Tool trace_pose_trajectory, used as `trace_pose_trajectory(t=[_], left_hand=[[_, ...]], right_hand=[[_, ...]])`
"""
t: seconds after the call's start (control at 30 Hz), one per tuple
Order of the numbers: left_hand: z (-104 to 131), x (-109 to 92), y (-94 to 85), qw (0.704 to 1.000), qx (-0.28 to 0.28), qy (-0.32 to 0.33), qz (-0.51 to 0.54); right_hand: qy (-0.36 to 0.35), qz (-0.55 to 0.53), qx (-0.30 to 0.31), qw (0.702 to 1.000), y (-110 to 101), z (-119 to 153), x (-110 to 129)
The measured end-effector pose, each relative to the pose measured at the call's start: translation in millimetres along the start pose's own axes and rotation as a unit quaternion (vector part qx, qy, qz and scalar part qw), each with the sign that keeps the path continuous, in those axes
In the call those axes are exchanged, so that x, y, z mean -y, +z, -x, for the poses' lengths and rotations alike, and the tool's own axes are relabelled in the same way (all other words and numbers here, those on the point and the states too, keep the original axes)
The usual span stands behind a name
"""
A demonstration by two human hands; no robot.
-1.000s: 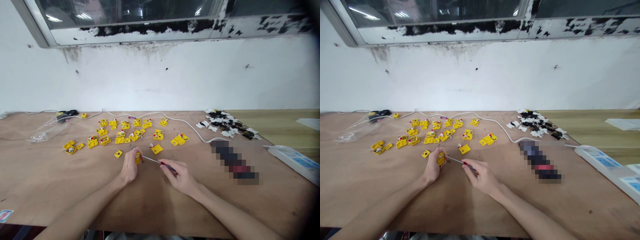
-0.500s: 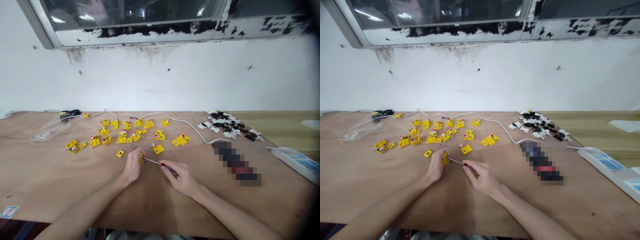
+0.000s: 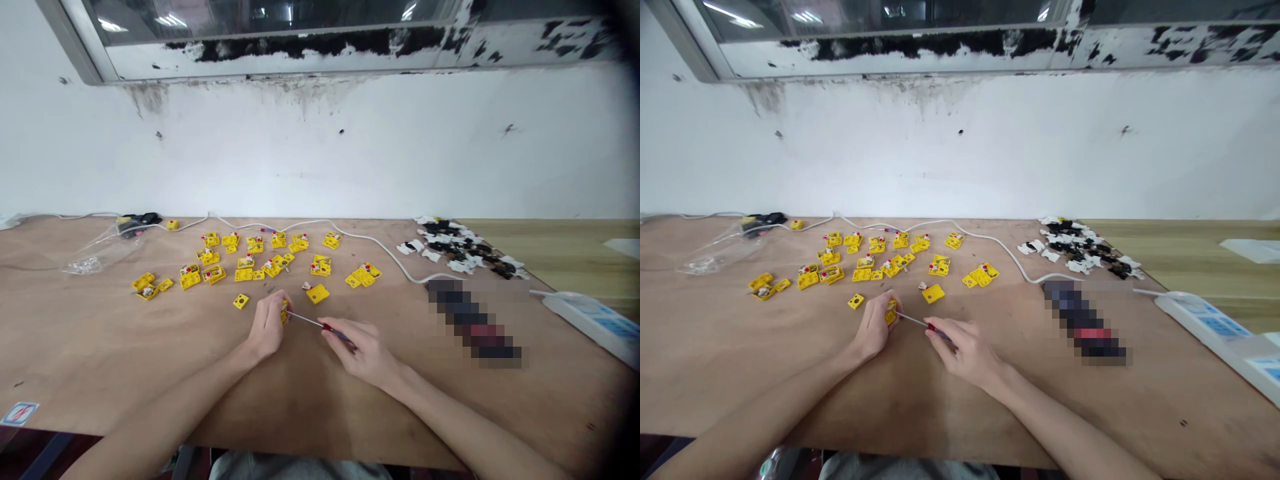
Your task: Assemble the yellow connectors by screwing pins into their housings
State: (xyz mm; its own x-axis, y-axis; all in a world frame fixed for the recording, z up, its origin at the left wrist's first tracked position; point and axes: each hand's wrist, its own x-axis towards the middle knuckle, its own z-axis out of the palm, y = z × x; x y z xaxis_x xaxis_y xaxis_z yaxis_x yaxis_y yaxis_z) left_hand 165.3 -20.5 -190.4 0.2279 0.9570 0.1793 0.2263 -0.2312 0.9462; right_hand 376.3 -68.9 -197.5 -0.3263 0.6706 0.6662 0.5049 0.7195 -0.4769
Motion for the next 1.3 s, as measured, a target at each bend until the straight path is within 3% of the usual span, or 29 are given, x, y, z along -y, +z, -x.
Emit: trace_pose_trajectory(t=[0.23,0.43,0.67,0.8,0.93,1.0,1.03,1.07,1.13,1.17,1.2,1.23,1.27,1.3], left_hand=[[0.0,-2.2,2.6,0.999,0.003,-0.023,0.032],[-2.5,0.9,2.3,0.996,-0.013,-0.049,0.077],[-1.2,-1.4,1.7,0.998,-0.001,-0.039,0.040],[-2.3,-2.4,-0.3,1.000,-0.015,-0.001,-0.009],[-3.3,1.3,-1.8,0.998,-0.027,0.037,-0.035],[-3.3,4.1,-2.2,0.997,-0.027,0.058,-0.045],[-3.3,5.4,-2.4,0.996,-0.029,0.066,-0.051],[-3.2,6.6,-2.7,0.995,-0.030,0.073,-0.057],[-3.0,8.3,-3.4,0.994,-0.029,0.086,-0.068],[-3.0,8.8,-3.8,0.992,-0.026,0.095,-0.073],[-2.9,9.1,-4.3,0.991,-0.022,0.106,-0.078],[-2.8,9.1,-4.8,0.990,-0.017,0.117,-0.081],[-2.6,8.8,-5.3,0.989,-0.013,0.125,-0.083],[-2.4,8.1,-5.6,0.988,-0.010,0.129,-0.085]], right_hand=[[-0.031,0.019,-0.022,0.999,-0.7,-0.1,6.0],[-0.005,0.017,-0.046,0.999,-1.3,0.4,4.7],[0.008,0.032,-0.027,0.999,-2.1,-0.2,5.0],[0.012,0.033,0.019,0.999,-1.4,3.5,4.8],[0.106,-0.055,0.066,0.991,2.4,5.0,13.2],[0.223,-0.174,0.072,0.957,3.2,2.3,18.7],[0.300,-0.252,0.078,0.917,2.8,0.2,20.3],[0.379,-0.337,0.090,0.857,1.9,-2.3,20.6],[0.502,-0.491,0.127,0.701,-1.1,-7.5,17.2],[0.532,-0.544,0.148,0.632,-2.8,-9.9,13.8],[0.545,-0.577,0.167,0.584,-4.3,-12.1,10.0],[0.549,-0.593,0.182,0.560,-5.7,-13.9,6.5],[0.547,-0.591,0.190,0.561,-6.8,-15.4,3.7],[0.540,-0.574,0.189,0.586,-7.7,-16.5,2.2]])
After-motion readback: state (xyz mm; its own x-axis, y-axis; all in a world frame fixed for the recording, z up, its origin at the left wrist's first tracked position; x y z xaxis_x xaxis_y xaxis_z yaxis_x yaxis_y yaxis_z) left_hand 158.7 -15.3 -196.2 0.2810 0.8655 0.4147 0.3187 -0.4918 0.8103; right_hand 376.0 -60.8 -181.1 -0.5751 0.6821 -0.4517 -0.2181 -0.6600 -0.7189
